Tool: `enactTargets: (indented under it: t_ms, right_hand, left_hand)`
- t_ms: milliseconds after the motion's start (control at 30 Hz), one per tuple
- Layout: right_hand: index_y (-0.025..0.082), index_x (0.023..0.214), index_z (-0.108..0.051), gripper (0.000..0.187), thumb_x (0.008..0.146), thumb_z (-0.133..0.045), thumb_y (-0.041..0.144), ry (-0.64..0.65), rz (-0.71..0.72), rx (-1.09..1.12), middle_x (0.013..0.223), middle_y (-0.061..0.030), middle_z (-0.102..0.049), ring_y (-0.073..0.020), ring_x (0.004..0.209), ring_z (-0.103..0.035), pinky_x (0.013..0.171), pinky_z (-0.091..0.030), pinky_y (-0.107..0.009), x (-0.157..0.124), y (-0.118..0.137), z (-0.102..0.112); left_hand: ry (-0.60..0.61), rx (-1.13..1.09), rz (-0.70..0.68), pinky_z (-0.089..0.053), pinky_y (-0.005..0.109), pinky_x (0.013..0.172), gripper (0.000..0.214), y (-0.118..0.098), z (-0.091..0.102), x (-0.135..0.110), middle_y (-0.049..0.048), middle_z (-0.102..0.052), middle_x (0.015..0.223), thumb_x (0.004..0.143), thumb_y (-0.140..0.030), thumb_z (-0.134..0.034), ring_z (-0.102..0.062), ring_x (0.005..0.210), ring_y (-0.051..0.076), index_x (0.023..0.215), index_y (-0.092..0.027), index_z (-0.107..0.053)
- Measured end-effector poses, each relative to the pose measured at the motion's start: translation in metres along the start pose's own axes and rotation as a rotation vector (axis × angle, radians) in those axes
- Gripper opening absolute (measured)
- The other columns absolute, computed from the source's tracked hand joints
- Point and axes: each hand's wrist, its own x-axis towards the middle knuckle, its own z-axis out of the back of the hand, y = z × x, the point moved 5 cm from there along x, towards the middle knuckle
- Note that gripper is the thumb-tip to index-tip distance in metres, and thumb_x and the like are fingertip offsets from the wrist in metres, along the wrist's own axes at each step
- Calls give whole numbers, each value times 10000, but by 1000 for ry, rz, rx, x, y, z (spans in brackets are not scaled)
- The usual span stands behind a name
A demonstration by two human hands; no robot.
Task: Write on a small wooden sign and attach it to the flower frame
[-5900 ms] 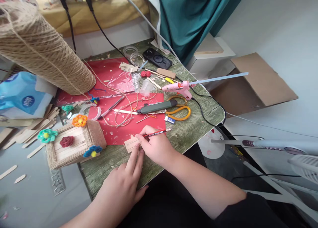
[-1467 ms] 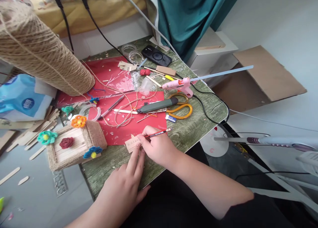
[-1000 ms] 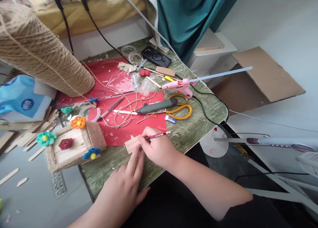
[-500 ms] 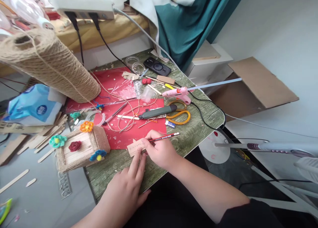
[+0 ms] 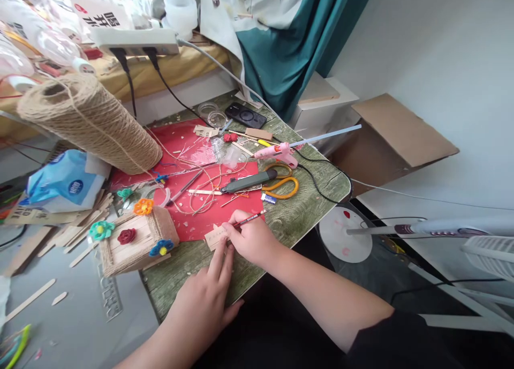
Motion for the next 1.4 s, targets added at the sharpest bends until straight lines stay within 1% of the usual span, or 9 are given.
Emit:
enactTargets:
  t_ms: [267, 700, 933, 1000, 1067, 1100, 1167, 1267, 1400]
  right_hand:
    - [232, 835, -594, 209, 1018, -599, 332, -18, 25, -28, 749, 18, -650, -165, 704, -638, 656, -482, -290, 0, 2, 0]
    - [225, 869, -606, 266, 1000, -627, 456, -73, 87, 276, 739, 27, -592, -143, 636, -582, 619, -500, -276, -5, 0, 8]
    - [228, 1006, -626, 258, 969, -665, 480, -141, 55, 337, 699, 42, -592, -125, 564, -551, 569, -502, -255, -1, -4, 13]
    - [231, 1060, -627, 250, 980, -650, 467, -141, 72, 364, 742, 35, -608, -118, 561, -552, 566, -505, -253, -2, -3, 11]
    - [236, 1126, -624, 245, 1020, -585, 453, -153, 102, 389, 847, 6, -648, -123, 610, -586, 568, -512, -253, -4, -2, 9]
    - [240, 1157, -618, 245, 1043, -538, 442, -161, 123, 396, 914, -14, -666, -132, 652, -611, 575, -520, -257, -5, -1, 10]
    - [246, 1188, -616, 235, 1073, -466, 386, -173, 187, 346, 1037, -53, -687, -163, 775, -661, 644, -556, -290, -7, 3, 15]
    - [253, 1154, -658, 173, 1012, -559, 258, -62, 416, 45, 1082, -76, -701, -231, 982, -661, 895, -563, -411, -6, 16, 24]
    - [268, 1232, -660, 420, 837, -765, 171, 188, 674, -266, 1137, -91, -715, -308, 1145, -598, 1029, -502, -498, -6, 22, 26]
  left_hand:
    - [-19, 7, -17, -611, 391, 578, 995, -1, 2, 0, 299, -266, 1670, 779, -580, -760, -728, 749, 276, 1586, -98, -432]
    - [-32, 30, -16, -616, 393, 627, 968, -3, 5, -5, 304, -235, 1675, 811, -562, -744, -737, 795, 279, 1584, -75, -424]
    - [-151, 44, -43, -607, 405, 711, 885, -11, 12, -11, 287, -290, 1673, 823, -495, -770, -714, 943, 299, 1540, -66, -480]
    - [-200, 0, -136, -595, 387, 742, 730, -15, 18, -12, 253, -492, 1563, 863, -432, -745, -705, 975, 284, 1478, -95, -540]
    - [-253, -70, -285, -566, 349, 723, 380, -20, 24, -15, 144, -723, 1220, 955, -343, -641, -700, 893, 233, 1282, -150, -650]
    - [-280, -103, -369, -544, 331, 690, 215, -22, 26, -17, 82, -743, 1012, 996, -300, -573, -687, 815, 204, 1140, -179, -678]
    - [-339, -147, -528, -482, 308, 604, 222, -27, 29, -23, 13, -666, 746, 1036, -261, -482, -631, 665, 165, 890, -210, -642]
    - [-423, -180, -665, -408, 302, 528, 283, -30, 27, -27, 4, -613, 644, 1020, -295, -501, -579, 578, 144, 760, -217, -580]
    - [-472, -178, -704, -390, 297, 510, 270, -34, 17, -18, 9, -622, 620, 979, -296, -553, -576, 554, 139, 722, -216, -577]
